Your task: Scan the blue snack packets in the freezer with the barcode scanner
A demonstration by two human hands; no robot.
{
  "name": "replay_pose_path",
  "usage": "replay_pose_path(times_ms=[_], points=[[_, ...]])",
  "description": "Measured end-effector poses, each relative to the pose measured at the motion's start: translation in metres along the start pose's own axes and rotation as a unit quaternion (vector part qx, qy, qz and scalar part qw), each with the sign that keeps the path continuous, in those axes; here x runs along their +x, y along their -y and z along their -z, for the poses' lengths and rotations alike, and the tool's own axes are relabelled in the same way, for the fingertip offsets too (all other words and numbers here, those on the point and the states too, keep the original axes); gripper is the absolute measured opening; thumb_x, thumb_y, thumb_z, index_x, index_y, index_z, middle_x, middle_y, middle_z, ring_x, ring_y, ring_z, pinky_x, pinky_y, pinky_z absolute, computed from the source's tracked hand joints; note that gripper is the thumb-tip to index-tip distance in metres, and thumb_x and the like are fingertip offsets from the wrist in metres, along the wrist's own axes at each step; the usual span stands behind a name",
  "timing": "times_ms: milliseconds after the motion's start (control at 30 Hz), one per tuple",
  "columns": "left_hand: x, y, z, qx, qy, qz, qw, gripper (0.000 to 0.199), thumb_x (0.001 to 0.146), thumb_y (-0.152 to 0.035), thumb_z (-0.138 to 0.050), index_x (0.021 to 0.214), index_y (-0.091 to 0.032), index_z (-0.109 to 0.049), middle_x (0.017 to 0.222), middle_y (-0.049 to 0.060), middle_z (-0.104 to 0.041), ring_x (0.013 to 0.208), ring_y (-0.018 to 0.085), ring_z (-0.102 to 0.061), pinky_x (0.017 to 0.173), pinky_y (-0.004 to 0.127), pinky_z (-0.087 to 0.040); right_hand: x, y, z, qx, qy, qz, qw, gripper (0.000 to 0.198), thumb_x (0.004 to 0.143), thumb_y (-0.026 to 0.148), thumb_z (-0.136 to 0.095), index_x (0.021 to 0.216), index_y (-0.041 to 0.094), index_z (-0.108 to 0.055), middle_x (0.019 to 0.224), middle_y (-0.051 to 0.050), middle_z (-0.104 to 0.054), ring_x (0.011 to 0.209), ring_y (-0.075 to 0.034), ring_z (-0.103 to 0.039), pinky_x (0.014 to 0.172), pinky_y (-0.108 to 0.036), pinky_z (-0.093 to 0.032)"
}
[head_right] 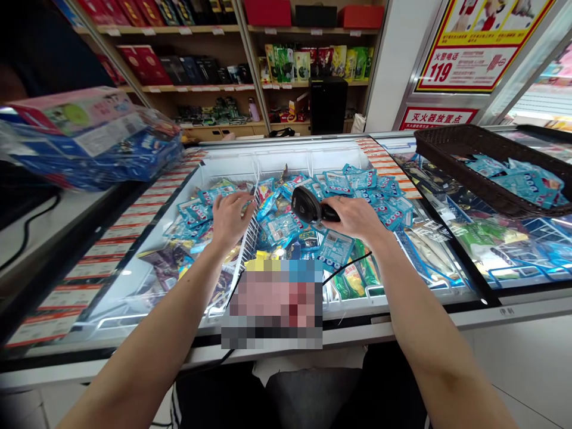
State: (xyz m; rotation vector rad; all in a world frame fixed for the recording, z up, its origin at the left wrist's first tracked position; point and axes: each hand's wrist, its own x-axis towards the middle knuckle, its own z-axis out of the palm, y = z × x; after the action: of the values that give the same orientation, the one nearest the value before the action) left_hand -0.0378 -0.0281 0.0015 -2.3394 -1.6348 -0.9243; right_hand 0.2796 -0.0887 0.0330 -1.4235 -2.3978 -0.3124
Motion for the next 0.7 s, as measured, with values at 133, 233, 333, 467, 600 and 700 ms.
replay_pose_path(times_ms=[133,233,333,467,600,700], points=[[0.003,-0.020,-0.002,-0.071,0.093,-0.053,0.992,0.043,0.086,-0.054,-0.041,0.111,-0.024,-0.060,0.112,0.006,-0.061,0.110,0.023,-0.050,0.095,0.039,-0.035,0.000,0.000,0.001,-0.005,-0.003,0.005,1.000,0.043,0.082,0.044,-0.054,0.118,0.021,-0.055,0.097,-0.005,-0.069,0.083,-0.022,-0.064,0.063,-0.028,-0.040],[0.002,-0.029,-0.003,-0.107,0.151,-0.158,0.970,0.047,0.084,-0.054,-0.045,0.122,-0.027,-0.054,0.118,0.005,-0.059,0.111,0.022,-0.050,0.094,0.037,-0.036,0.000,0.000,0.000,-0.006,-0.006,0.003,1.000,0.042,0.082,0.045,-0.053,0.117,0.021,-0.055,0.095,-0.005,-0.069,0.083,-0.022,-0.064,0.064,-0.028,-0.040],[0.001,-0.029,0.000,-0.092,0.156,-0.190,0.965,0.041,0.086,-0.051,-0.045,0.117,-0.029,-0.058,0.109,0.005,-0.063,0.103,0.021,-0.054,0.088,0.036,-0.037,0.000,0.000,0.000,-0.007,-0.004,0.000,1.000,0.043,0.082,0.045,-0.054,0.117,0.021,-0.055,0.093,-0.005,-0.069,0.082,-0.022,-0.064,0.063,-0.028,-0.040],[0.000,-0.023,0.004,-0.030,0.130,-0.131,0.982,0.036,0.087,-0.048,-0.041,0.097,-0.024,-0.067,0.085,0.005,-0.065,0.085,0.021,-0.058,0.081,0.039,-0.039,0.000,0.000,0.000,-0.008,-0.003,-0.003,1.000,0.043,0.082,0.046,-0.053,0.117,0.022,-0.055,0.092,-0.005,-0.069,0.079,-0.022,-0.064,0.061,-0.028,-0.040],[0.001,-0.024,0.003,-0.073,0.116,-0.143,0.980,0.040,0.086,-0.050,-0.043,0.109,-0.023,-0.062,0.109,0.007,-0.063,0.104,0.023,-0.055,0.090,0.040,-0.040,0.000,0.001,0.001,-0.009,-0.002,0.000,1.000,0.042,0.082,0.046,-0.053,0.115,0.021,-0.055,0.092,-0.005,-0.069,0.080,-0.022,-0.064,0.061,-0.029,-0.040],[0.000,-0.029,0.001,-0.113,0.159,-0.193,0.962,0.050,0.085,-0.053,-0.044,0.128,-0.028,-0.048,0.131,0.005,-0.052,0.121,0.023,-0.045,0.100,0.041,-0.035,0.000,0.001,0.002,-0.009,-0.001,0.002,1.000,0.042,0.081,0.046,-0.054,0.115,0.020,-0.055,0.092,-0.005,-0.069,0.079,-0.021,-0.063,0.061,-0.029,-0.040]])
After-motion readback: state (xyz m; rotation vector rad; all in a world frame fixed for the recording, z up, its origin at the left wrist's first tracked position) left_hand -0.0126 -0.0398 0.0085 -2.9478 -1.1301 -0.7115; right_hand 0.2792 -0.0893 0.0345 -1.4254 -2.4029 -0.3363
